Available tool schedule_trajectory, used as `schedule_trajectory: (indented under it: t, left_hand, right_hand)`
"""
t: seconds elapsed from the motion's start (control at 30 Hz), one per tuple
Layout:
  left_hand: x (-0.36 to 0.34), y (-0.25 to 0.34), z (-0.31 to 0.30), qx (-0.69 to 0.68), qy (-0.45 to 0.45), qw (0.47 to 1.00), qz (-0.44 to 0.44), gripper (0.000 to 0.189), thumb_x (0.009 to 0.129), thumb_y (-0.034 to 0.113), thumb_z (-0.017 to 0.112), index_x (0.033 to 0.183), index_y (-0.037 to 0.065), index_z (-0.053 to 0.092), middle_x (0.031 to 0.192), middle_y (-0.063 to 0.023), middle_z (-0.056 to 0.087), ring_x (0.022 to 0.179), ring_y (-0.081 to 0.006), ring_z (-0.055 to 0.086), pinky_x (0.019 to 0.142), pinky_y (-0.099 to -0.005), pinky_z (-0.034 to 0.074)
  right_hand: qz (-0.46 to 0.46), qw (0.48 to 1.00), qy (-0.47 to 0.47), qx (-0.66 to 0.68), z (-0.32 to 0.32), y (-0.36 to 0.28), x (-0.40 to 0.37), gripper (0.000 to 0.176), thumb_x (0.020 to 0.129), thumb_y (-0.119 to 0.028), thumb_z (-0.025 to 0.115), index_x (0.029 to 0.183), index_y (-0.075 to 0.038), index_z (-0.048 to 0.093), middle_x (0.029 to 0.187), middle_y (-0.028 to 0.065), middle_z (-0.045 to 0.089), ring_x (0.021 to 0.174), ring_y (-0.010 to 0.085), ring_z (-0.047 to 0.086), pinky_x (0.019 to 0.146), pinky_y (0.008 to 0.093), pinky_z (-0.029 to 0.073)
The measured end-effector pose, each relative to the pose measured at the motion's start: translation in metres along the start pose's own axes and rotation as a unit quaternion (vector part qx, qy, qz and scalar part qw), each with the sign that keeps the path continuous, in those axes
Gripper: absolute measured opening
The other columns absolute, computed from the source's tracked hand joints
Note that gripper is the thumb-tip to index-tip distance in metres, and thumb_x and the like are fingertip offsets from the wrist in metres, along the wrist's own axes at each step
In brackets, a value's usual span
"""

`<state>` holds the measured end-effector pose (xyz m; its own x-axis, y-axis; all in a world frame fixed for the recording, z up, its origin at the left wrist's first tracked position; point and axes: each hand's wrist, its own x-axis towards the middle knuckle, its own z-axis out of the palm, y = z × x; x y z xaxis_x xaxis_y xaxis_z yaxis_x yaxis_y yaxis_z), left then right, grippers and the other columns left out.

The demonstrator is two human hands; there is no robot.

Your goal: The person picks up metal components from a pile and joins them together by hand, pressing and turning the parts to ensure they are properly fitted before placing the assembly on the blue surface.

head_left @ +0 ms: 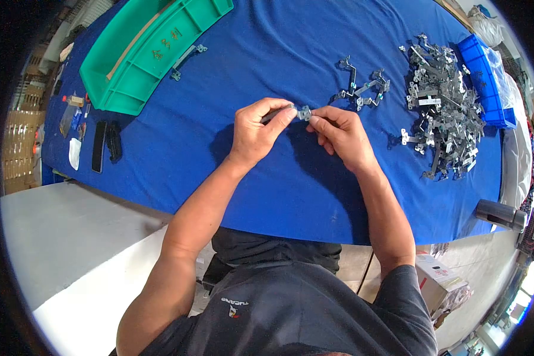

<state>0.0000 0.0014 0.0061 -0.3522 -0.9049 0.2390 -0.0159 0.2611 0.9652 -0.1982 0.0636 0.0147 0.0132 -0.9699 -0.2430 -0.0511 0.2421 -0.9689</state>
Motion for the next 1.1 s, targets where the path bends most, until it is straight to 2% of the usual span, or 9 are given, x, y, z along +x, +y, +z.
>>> schedule_trajectory:
  t: [0.23, 0.3, 0.43, 0.63, 0.7, 0.83, 0.93, 1.0, 1.1]
  left_hand:
    - [-0.001, -0.004, 0.0, 0.035, -0.036, 0.999, 0.015, 0.016, 0.091, 0.012, 0.076, 0.098, -0.001, 0.074, 0.084, -0.0063, 0.074, 0.074, -0.0067, 0.064, 0.065, -0.0241, 0.052]
    - [-0.001, -0.005, 0.001, 0.064, -0.043, 0.995, 0.056, 0.016, 0.09, 0.012, 0.077, 0.098, -0.001, 0.074, 0.084, -0.0076, 0.074, 0.074, -0.0075, 0.065, 0.065, -0.0243, 0.052]
    - [0.0, -0.005, 0.001, 0.071, -0.06, 0.995, 0.046, 0.016, 0.089, 0.012, 0.077, 0.097, -0.001, 0.074, 0.085, -0.0088, 0.074, 0.073, -0.0097, 0.067, 0.065, -0.0262, 0.053]
    - [0.001, 0.005, 0.001, 0.101, -0.106, 0.987, 0.068, 0.014, 0.089, 0.011, 0.076, 0.096, -0.001, 0.075, 0.086, -0.0097, 0.075, 0.073, -0.013, 0.069, 0.065, -0.0282, 0.054]
    - [0.001, 0.006, 0.0, 0.124, -0.119, 0.983, 0.07, 0.013, 0.089, 0.01, 0.076, 0.096, -0.001, 0.075, 0.086, -0.0099, 0.075, 0.073, -0.0137, 0.069, 0.066, -0.0282, 0.054]
    - [0.0, 0.001, 0.001, 0.095, -0.054, 0.991, 0.072, 0.013, 0.089, 0.009, 0.076, 0.096, -0.002, 0.074, 0.085, -0.0091, 0.074, 0.074, -0.0119, 0.068, 0.065, -0.0275, 0.053]
    - [0.0, -0.001, 0.002, 0.037, -0.004, 0.999, 0.038, 0.014, 0.09, 0.009, 0.076, 0.098, -0.002, 0.074, 0.083, -0.0071, 0.073, 0.074, -0.0089, 0.066, 0.065, -0.0261, 0.052]
    - [-0.001, 0.002, -0.001, 0.009, -0.005, 1.0, -0.011, 0.014, 0.09, 0.009, 0.076, 0.099, -0.003, 0.073, 0.082, -0.0056, 0.072, 0.075, -0.0068, 0.064, 0.065, -0.0248, 0.051]
    - [-0.001, -0.001, 0.0, 0.018, -0.019, 1.0, 0.011, 0.015, 0.091, 0.01, 0.076, 0.099, -0.003, 0.073, 0.083, -0.0049, 0.073, 0.076, -0.0055, 0.063, 0.066, -0.0234, 0.051]
  right_hand:
    - [-0.017, 0.999, 0.004, -0.042, 0.002, 0.0, 0.0, 0.02, 0.101, -0.016, 0.062, 0.108, 0.0, 0.07, 0.081, 0.0018, 0.067, 0.063, 0.0063, 0.057, 0.05, 0.0226, 0.047]
    - [-0.028, 0.999, 0.013, -0.021, 0.002, 0.002, 0.0, 0.021, 0.101, -0.016, 0.061, 0.109, 0.001, 0.07, 0.081, 0.0023, 0.066, 0.064, 0.0073, 0.058, 0.052, 0.0233, 0.048]
    - [-0.029, 0.997, 0.014, 0.073, 0.001, -0.002, 0.0, 0.022, 0.101, -0.015, 0.061, 0.111, 0.002, 0.069, 0.081, 0.0032, 0.064, 0.066, 0.009, 0.06, 0.056, 0.0247, 0.051]
    - [-0.047, 0.998, -0.005, 0.031, 0.0, 0.006, 0.003, 0.023, 0.101, -0.017, 0.063, 0.112, 0.003, 0.068, 0.081, 0.0035, 0.064, 0.066, 0.0083, 0.06, 0.057, 0.0244, 0.051]
    - [-0.062, 0.996, 0.041, 0.039, 0.0, 0.006, 0.003, 0.023, 0.101, -0.018, 0.063, 0.11, 0.002, 0.069, 0.081, 0.0038, 0.065, 0.065, 0.0077, 0.059, 0.055, 0.024, 0.05]
    - [-0.072, 0.984, 0.112, 0.117, -0.001, -0.001, 0.002, 0.02, 0.101, -0.017, 0.063, 0.108, 0.001, 0.07, 0.084, 0.0028, 0.067, 0.066, 0.0059, 0.058, 0.052, 0.0211, 0.046]
    - [-0.002, 0.998, 0.058, 0.031, -0.002, -0.005, 0.0, 0.021, 0.101, -0.018, 0.063, 0.105, 0.001, 0.07, 0.082, 0.0042, 0.068, 0.061, 0.0064, 0.057, 0.05, 0.0221, 0.046]
    - [-0.007, 1.0, 0.023, 0.004, 0.0, -0.003, -0.001, 0.021, 0.101, -0.018, 0.062, 0.106, 0.0, 0.071, 0.082, 0.0029, 0.068, 0.062, 0.0063, 0.057, 0.05, 0.0222, 0.046]
    - [-0.011, 1.0, 0.012, -0.014, 0.003, 0.0, -0.001, 0.021, 0.101, -0.018, 0.062, 0.106, -0.001, 0.071, 0.082, 0.0019, 0.068, 0.063, 0.0062, 0.059, 0.051, 0.0225, 0.048]
